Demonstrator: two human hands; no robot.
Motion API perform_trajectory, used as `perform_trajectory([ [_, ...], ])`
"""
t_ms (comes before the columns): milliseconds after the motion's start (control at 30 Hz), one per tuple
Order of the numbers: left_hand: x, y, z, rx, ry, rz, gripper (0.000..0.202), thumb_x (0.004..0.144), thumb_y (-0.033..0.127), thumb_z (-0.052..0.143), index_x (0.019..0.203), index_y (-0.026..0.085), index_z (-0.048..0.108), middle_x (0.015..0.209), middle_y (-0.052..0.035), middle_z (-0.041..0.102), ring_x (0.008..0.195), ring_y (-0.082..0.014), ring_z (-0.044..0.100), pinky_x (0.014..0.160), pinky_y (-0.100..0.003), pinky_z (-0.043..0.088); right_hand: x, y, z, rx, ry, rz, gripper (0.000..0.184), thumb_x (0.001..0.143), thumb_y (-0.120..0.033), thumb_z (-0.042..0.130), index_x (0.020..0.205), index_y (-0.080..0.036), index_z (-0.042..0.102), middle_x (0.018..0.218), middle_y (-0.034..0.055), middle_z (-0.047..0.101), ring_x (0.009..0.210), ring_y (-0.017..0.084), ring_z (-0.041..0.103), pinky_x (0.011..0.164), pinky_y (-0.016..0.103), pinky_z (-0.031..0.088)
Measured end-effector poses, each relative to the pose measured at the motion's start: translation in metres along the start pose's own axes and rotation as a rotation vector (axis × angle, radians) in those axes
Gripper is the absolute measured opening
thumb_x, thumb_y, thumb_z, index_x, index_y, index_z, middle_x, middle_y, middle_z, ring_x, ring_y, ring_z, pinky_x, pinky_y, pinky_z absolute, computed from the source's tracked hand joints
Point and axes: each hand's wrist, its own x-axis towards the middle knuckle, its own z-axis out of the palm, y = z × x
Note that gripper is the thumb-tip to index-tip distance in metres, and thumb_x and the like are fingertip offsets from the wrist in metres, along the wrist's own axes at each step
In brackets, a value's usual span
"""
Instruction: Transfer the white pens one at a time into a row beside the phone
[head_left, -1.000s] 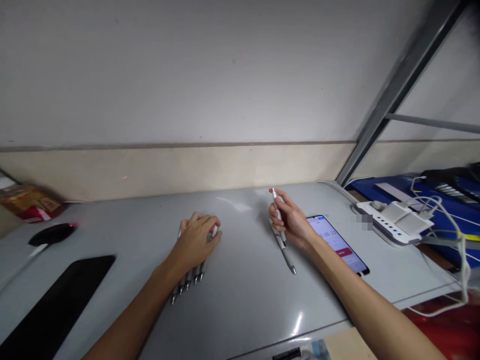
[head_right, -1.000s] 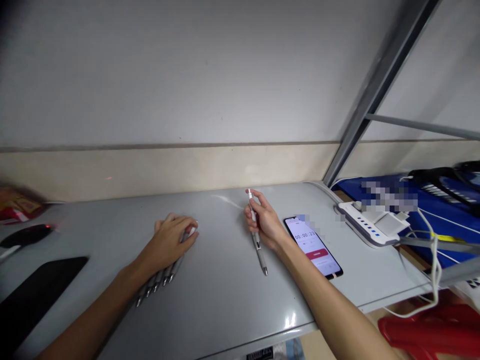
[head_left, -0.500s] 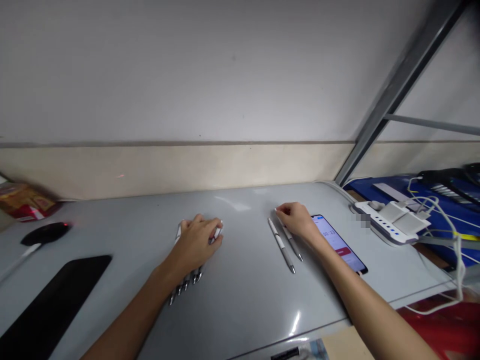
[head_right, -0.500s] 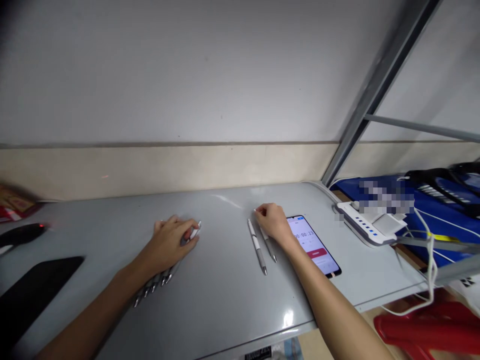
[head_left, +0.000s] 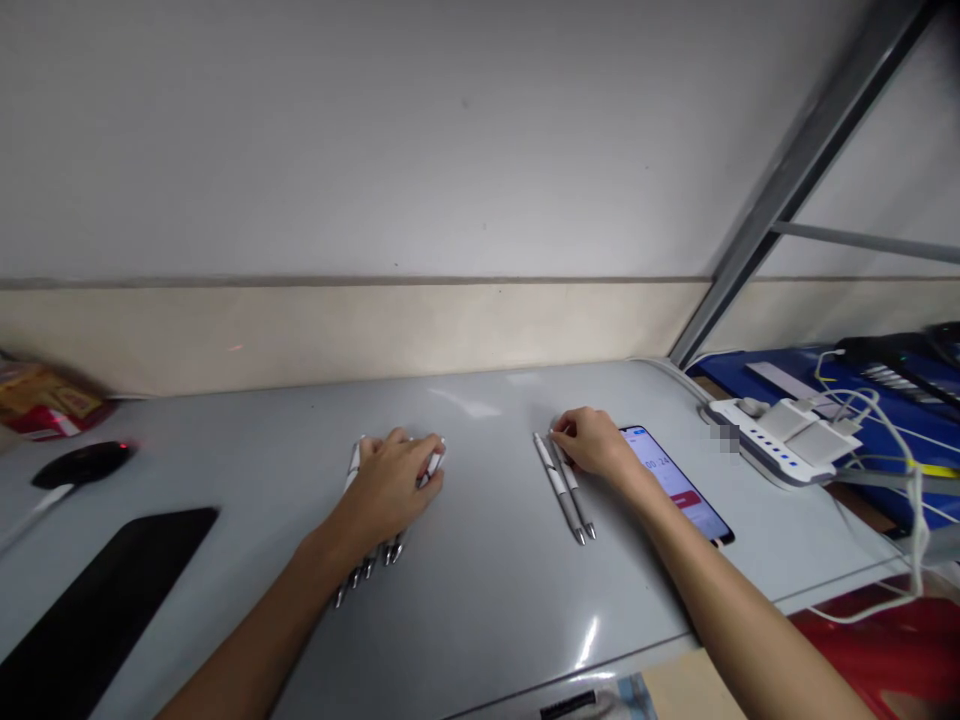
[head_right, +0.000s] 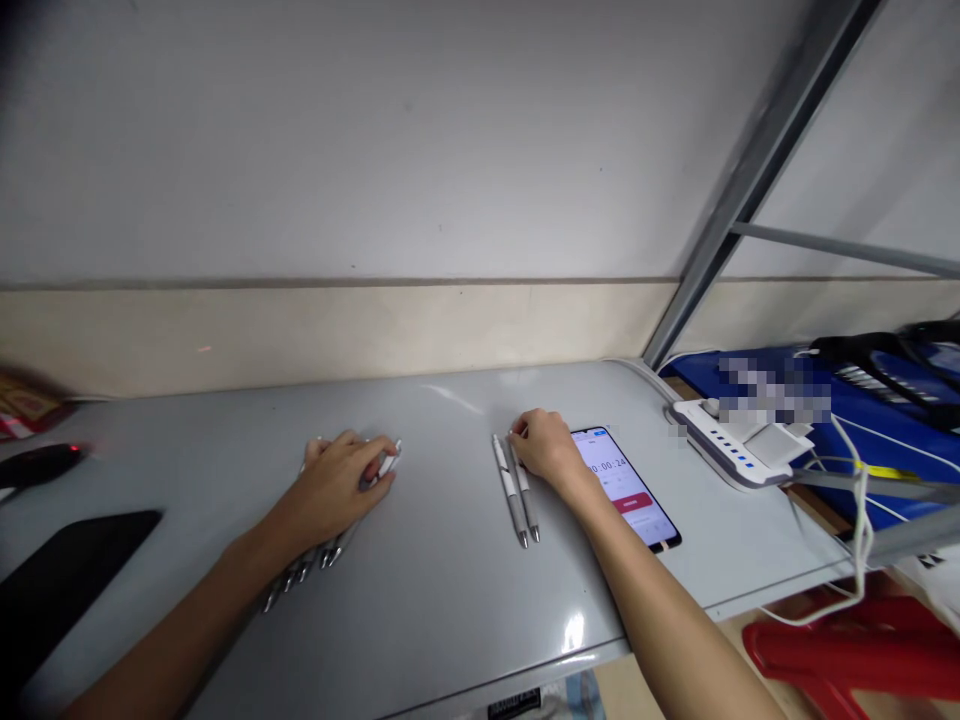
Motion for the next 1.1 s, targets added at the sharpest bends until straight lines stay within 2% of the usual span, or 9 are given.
perform_trajectory([
  [367,-0.001,0.004,-0.004,0.016,-0.037,-0.019,0.024,0.081,0.027,0.048,0.103,0.026,0.057,0.073,0.0009,0.06,0.087,-0.0222,0.053,0.078,-0.037,0.025,-0.004,-0.004,-0.002,-0.078,-0.006,-0.019,0.02,0.076,-0.023,0.053,0.076,-0.02,0.073,0.068,0.0057,0.07,0.059,0.016,0.061,0.055,0.024,0.038],
  [600,0.0,0.01,-0.009,-0.026,-0.044,-0.03,0.027,0.078,0.024,0.049,0.103,0.025,0.059,0.071,0.002,0.059,0.082,-0.0204,0.055,0.079,-0.037,0.028,-0.004,-0.004,-0.002,-0.118,0.047,-0.043,0.024,0.081,-0.033,0.053,0.082,-0.021,0.074,0.07,0.0051,0.069,0.067,0.018,0.061,0.06,0.026,0.038],
  [700,0.0,0.015,-0.009,-0.116,-0.009,-0.042,0.023,0.079,0.025,0.05,0.1,0.024,0.06,0.073,0.0022,0.061,0.079,-0.0183,0.055,0.081,-0.038,0.031,-0.006,-0.006,-0.002,-0.116,0.126,-0.078,0.024,0.083,-0.033,0.053,0.086,-0.02,0.073,0.074,0.0057,0.068,0.069,0.018,0.06,0.063,0.027,0.039],
  [800,0.001,0.021,-0.009,-0.28,0.049,-0.046,0.022,0.082,0.026,0.05,0.101,0.024,0.061,0.078,0.0017,0.063,0.081,-0.0171,0.057,0.083,-0.036,0.037,-0.012,-0.014,-0.001,-0.003,0.207,-0.267,0.024,0.086,-0.031,0.054,0.1,-0.019,0.068,0.086,0.0065,0.067,0.076,0.018,0.06,0.07,0.028,0.042],
  [867,0.0,0.026,-0.009,-0.407,0.063,-0.04,0.022,0.084,0.029,0.05,0.102,0.025,0.062,0.084,0.0007,0.065,0.083,-0.0163,0.059,0.081,-0.033,0.041,-0.018,-0.023,0.001,0.111,0.175,-0.477,0.027,0.085,-0.03,0.058,0.11,-0.02,0.064,0.097,0.007,0.065,0.083,0.018,0.059,0.075,0.029,0.045],
  [967,0.0,0.033,-0.009,-0.549,0.031,-0.023,0.023,0.088,0.032,0.048,0.103,0.025,0.064,0.092,-0.0007,0.068,0.083,-0.0152,0.061,0.073,-0.028,0.046,-0.028,-0.036,0.009,0.152,0.09,-0.776,0.045,0.08,-0.032,0.067,0.123,-0.026,0.056,0.114,0.0085,0.06,0.103,0.023,0.054,0.088,0.036,0.044],
  [1033,-0.001,0.035,-0.009,-0.583,0.0,-0.009,0.024,0.09,0.033,0.046,0.101,0.023,0.065,0.091,-0.0009,0.069,0.078,-0.0146,0.062,0.067,-0.026,0.046,-0.032,-0.041,0.016,0.123,0.004,-0.855,0.041,0.083,-0.035,0.064,0.123,-0.025,0.057,0.109,0.0086,0.063,0.103,0.023,0.054,0.087,0.036,0.044],
  [1100,-0.001,0.035,-0.009,-0.566,-0.023,-0.004,0.025,0.091,0.035,0.044,0.1,0.023,0.064,0.09,-0.0009,0.07,0.077,-0.0147,0.063,0.066,-0.026,0.045,-0.033,-0.043,0.021,0.096,-0.031,-0.82,0.025,0.091,-0.032,0.053,0.112,-0.022,0.063,0.099,0.0084,0.066,0.095,0.021,0.057,0.083,0.034,0.044],
])
